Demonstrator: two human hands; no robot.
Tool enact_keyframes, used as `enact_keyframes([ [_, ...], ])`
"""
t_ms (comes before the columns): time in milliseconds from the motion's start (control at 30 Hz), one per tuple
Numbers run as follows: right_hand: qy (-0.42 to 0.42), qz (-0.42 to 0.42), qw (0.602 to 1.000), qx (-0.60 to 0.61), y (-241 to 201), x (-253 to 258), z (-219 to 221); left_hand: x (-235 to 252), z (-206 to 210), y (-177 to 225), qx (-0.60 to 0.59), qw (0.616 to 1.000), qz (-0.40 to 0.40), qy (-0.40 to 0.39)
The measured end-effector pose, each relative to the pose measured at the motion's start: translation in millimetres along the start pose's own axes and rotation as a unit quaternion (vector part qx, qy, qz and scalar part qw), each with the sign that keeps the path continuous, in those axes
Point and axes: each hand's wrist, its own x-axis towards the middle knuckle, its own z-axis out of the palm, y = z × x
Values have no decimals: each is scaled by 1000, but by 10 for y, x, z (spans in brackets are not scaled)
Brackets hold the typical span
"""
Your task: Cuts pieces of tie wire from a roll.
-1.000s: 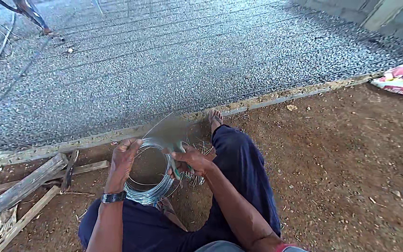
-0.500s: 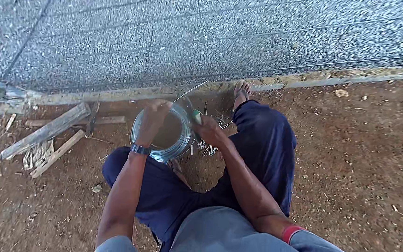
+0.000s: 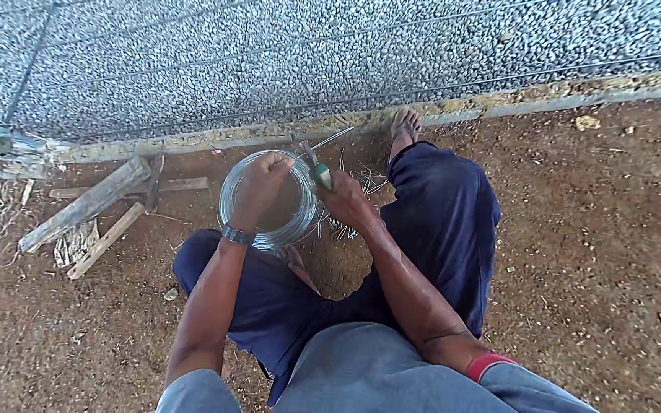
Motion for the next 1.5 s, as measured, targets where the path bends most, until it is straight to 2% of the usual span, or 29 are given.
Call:
enact_keyframes([
  [133,11,33,999,8,-1,-68,-29,-119,8,82,22,1000,5,-2],
  [433,27,5,1000,-3,12,-13,13,22,27,56,51,999,4,-11],
  [600,58,-3,998,-26,105,188,100,-385,-99,206,41,999,-1,-11],
  [700,57,1,998,30,290,360,107,-229,-199,182,69,997,-5,-28],
  [867,-14,2,983,184,424,418,22,11,-460,-7,77,993,25,-91],
  [1033,41,-3,971,235,518,437,77,26,-562,-75,81,991,26,-100],
  [1133,73,15,971,227,598,467,144,56,-468,-97,88,991,31,-97],
  [1233,70,42,966,247,636,454,170,31,-321,-67,94,991,32,-92],
  [1367,45,84,930,356,567,403,192,47,-155,-55,87,987,47,-125],
  [1500,48,128,900,413,578,399,230,83,-108,-94,178,978,71,-83],
])
